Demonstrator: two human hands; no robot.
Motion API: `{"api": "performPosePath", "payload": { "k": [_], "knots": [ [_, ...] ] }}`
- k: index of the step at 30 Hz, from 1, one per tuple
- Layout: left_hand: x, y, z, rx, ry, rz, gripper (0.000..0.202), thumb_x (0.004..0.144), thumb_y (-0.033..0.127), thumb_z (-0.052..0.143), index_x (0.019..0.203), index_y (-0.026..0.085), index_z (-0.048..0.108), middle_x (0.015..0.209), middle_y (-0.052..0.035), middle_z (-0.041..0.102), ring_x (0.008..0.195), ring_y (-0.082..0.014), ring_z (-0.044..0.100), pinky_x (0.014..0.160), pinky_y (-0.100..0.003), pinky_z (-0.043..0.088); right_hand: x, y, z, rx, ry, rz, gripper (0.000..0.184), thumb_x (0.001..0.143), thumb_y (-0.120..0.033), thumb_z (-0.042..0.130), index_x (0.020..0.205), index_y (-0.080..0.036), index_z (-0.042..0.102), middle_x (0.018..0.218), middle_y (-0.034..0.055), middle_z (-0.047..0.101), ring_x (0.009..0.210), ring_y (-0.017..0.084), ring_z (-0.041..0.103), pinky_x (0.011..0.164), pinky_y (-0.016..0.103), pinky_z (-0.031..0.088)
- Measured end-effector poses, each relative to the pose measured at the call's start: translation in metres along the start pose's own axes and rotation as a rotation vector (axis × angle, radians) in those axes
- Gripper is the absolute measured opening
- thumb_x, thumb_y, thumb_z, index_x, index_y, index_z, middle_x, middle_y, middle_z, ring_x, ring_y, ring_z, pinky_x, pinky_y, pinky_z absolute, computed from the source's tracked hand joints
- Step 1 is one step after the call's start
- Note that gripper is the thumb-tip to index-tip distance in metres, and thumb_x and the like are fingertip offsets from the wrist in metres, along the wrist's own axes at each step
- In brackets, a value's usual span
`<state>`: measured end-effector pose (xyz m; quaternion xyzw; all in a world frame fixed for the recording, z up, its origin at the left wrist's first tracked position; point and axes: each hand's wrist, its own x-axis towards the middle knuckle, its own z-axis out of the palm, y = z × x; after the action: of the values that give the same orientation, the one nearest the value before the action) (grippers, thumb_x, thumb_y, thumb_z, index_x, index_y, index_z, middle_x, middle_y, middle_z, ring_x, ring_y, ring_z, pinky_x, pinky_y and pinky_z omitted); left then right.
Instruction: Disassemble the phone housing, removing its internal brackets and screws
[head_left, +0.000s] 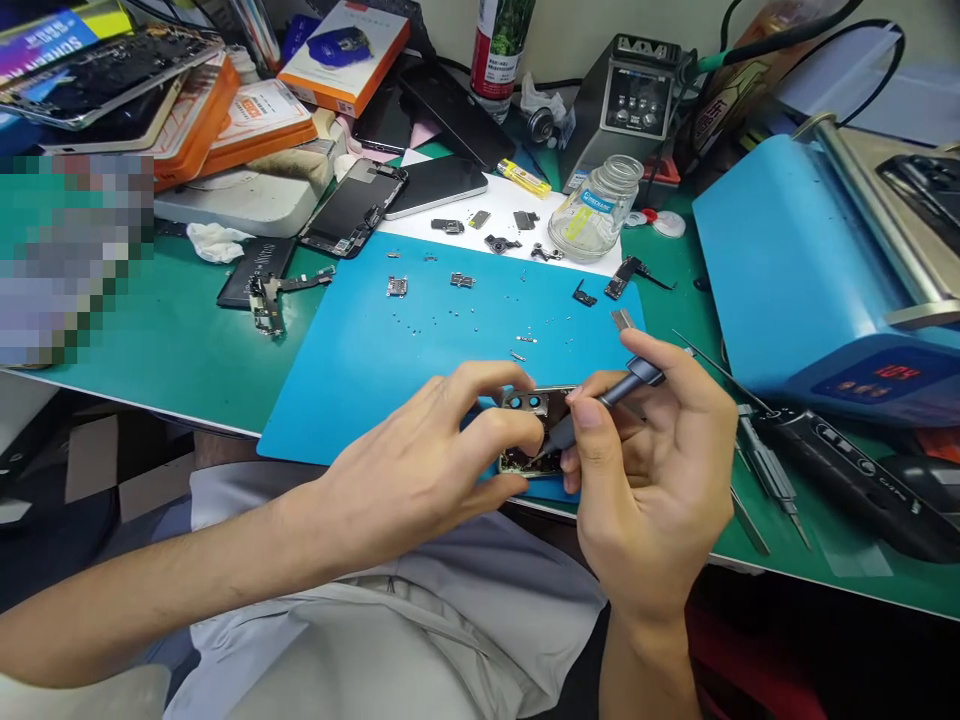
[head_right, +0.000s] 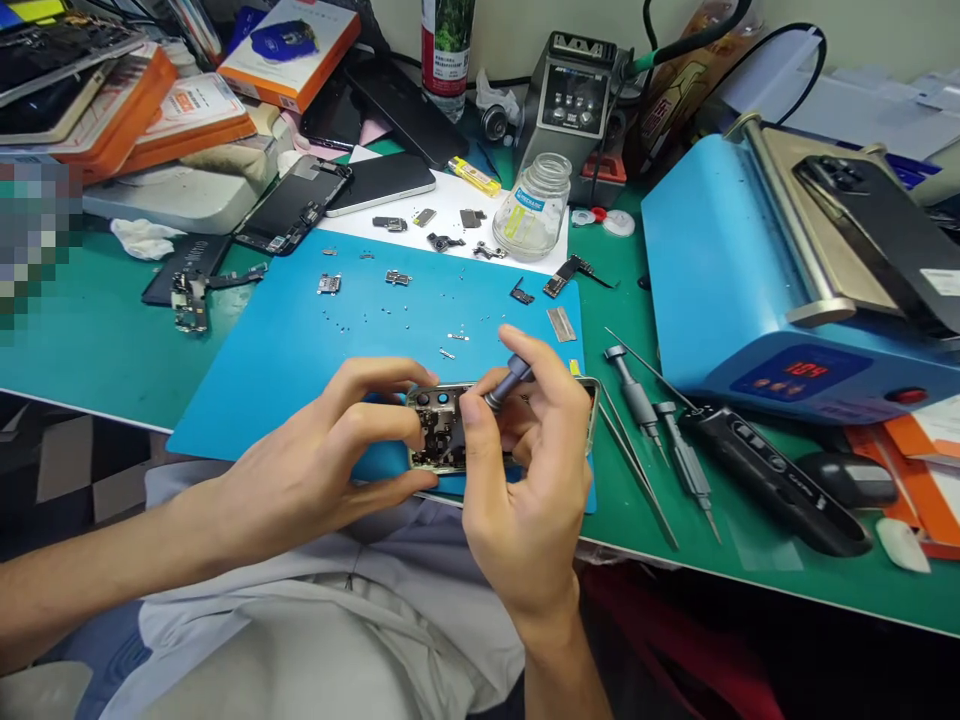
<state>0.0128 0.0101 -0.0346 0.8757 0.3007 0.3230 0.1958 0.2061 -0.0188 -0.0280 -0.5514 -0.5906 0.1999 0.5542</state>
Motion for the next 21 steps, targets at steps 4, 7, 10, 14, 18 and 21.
{"api": "performPosePath", "payload": {
  "k": [4,7,10,14,18,21],
  "knots": [
    [-0.0001,-0.0003,-0.0001,0.012,0.009,0.023,0.032,0.104,0.015,0.071,0.127,0.021,0.050,0.148,-0.0151,0.053,0.123,-0.0275,0.069,0.100,-0.046,0.067,0.0007,-0.0010,-0.0003,-0.012,-0.007,-0.006,0.048,0.104,-0.020,0.071,0.150,-0.032,0.062,0.117,0.0063,0.072,0.084,0.017,0.074,0.066,0.030,0.068],
    [0.0004,0.0001,-0.0008,0.006,0.016,0.032,0.031,0.104,0.014,0.071,0.125,0.021,0.050,0.147,-0.0147,0.053,0.124,-0.0271,0.070,0.102,-0.046,0.067,0.0019,-0.0007,-0.0010,-0.025,-0.019,-0.016,0.048,0.104,-0.019,0.071,0.149,-0.032,0.062,0.114,0.0057,0.072,0.080,0.015,0.073,0.064,0.029,0.067],
    [0.0011,0.0003,-0.0010,0.004,0.021,0.042,0.029,0.104,0.012,0.070,0.125,0.020,0.051,0.146,-0.0142,0.053,0.123,-0.0265,0.071,0.102,-0.045,0.068,0.0031,-0.0001,-0.0013,-0.044,-0.053,-0.026,0.049,0.104,-0.020,0.071,0.150,-0.033,0.062,0.111,0.0040,0.072,0.076,0.015,0.071,0.063,0.030,0.067],
    [0.0010,0.0000,-0.0005,0.012,0.020,0.040,0.029,0.104,0.012,0.068,0.125,0.021,0.051,0.148,-0.0138,0.053,0.122,-0.0263,0.072,0.103,-0.046,0.068,0.0030,0.0001,-0.0004,-0.009,-0.006,-0.014,0.047,0.103,-0.021,0.072,0.147,-0.033,0.063,0.121,0.0068,0.072,0.086,0.017,0.075,0.066,0.030,0.068],
    [0.0005,-0.0005,-0.0013,0.017,0.006,0.039,0.030,0.104,0.011,0.068,0.125,0.022,0.050,0.149,-0.0149,0.052,0.122,-0.0264,0.073,0.102,-0.046,0.068,0.0030,-0.0008,0.0002,-0.031,-0.015,-0.025,0.046,0.103,-0.021,0.071,0.147,-0.033,0.063,0.115,0.0062,0.072,0.077,0.016,0.071,0.062,0.031,0.067],
    [0.0005,-0.0006,-0.0021,0.022,0.009,0.043,0.032,0.103,0.010,0.068,0.125,0.022,0.049,0.150,-0.0153,0.052,0.117,-0.0252,0.075,0.096,-0.043,0.069,0.0037,-0.0013,0.0005,-0.043,-0.026,-0.035,0.046,0.104,-0.020,0.071,0.147,-0.033,0.062,0.111,0.0047,0.071,0.067,0.013,0.064,0.058,0.030,0.065]
  ]
}}
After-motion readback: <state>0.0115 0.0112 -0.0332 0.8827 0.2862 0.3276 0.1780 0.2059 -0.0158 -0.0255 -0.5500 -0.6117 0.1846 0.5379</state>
